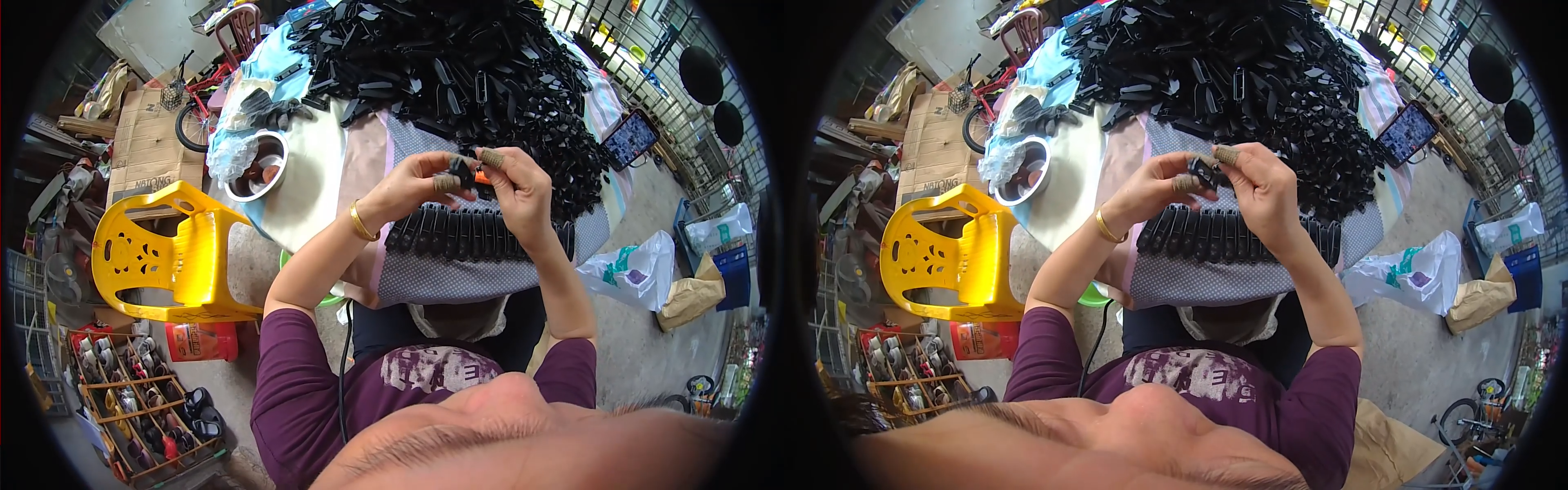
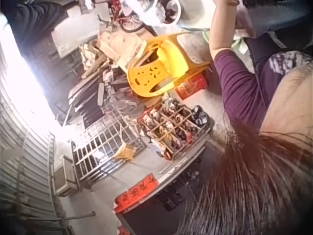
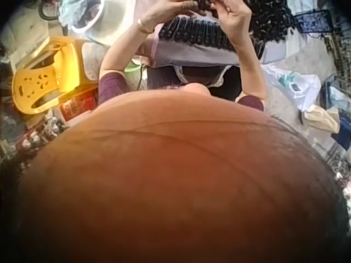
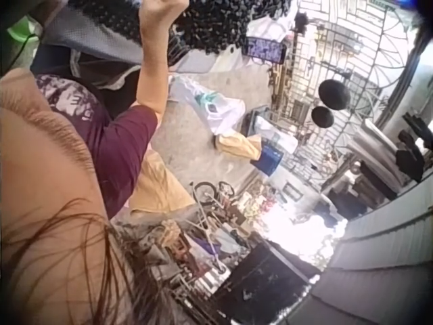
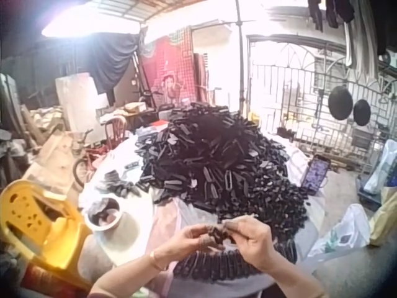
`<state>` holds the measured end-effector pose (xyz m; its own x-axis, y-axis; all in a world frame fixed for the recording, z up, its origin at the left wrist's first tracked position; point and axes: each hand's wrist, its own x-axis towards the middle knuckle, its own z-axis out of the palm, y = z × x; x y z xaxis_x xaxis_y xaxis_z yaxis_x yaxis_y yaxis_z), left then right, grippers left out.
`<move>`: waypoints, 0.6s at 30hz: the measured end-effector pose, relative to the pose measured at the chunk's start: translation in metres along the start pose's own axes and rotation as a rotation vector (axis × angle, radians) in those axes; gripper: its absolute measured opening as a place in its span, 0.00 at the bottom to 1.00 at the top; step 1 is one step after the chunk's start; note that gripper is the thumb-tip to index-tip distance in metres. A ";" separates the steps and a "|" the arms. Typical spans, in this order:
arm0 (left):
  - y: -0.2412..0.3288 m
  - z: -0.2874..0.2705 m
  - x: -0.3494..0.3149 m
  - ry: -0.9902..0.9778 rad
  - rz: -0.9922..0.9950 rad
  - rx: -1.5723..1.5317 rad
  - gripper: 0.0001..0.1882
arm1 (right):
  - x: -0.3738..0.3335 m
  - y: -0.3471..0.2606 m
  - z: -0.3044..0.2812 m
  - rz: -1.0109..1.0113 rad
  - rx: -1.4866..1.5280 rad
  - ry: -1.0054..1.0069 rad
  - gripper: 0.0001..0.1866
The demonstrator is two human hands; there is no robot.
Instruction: Assembling small black plastic hardware components using a manual tool and organizing them into a tray.
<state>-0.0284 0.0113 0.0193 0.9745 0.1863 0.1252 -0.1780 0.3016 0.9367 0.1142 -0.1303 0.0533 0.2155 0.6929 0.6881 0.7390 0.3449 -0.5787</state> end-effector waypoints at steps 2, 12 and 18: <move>0.003 0.005 -0.002 0.014 -0.139 -0.041 0.16 | -0.004 -0.005 0.007 0.147 0.120 0.077 0.06; -0.004 0.008 0.000 0.068 -0.049 -0.021 0.21 | 0.000 0.000 0.006 -0.316 -0.230 0.145 0.07; -0.004 0.010 -0.002 0.094 -0.050 0.041 0.22 | -0.004 -0.007 0.005 -0.394 -0.382 0.058 0.10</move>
<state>-0.0283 0.0000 0.0186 0.9644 0.2600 0.0487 -0.1221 0.2742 0.9539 0.1054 -0.1323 0.0526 -0.0979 0.5181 0.8497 0.9475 0.3097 -0.0797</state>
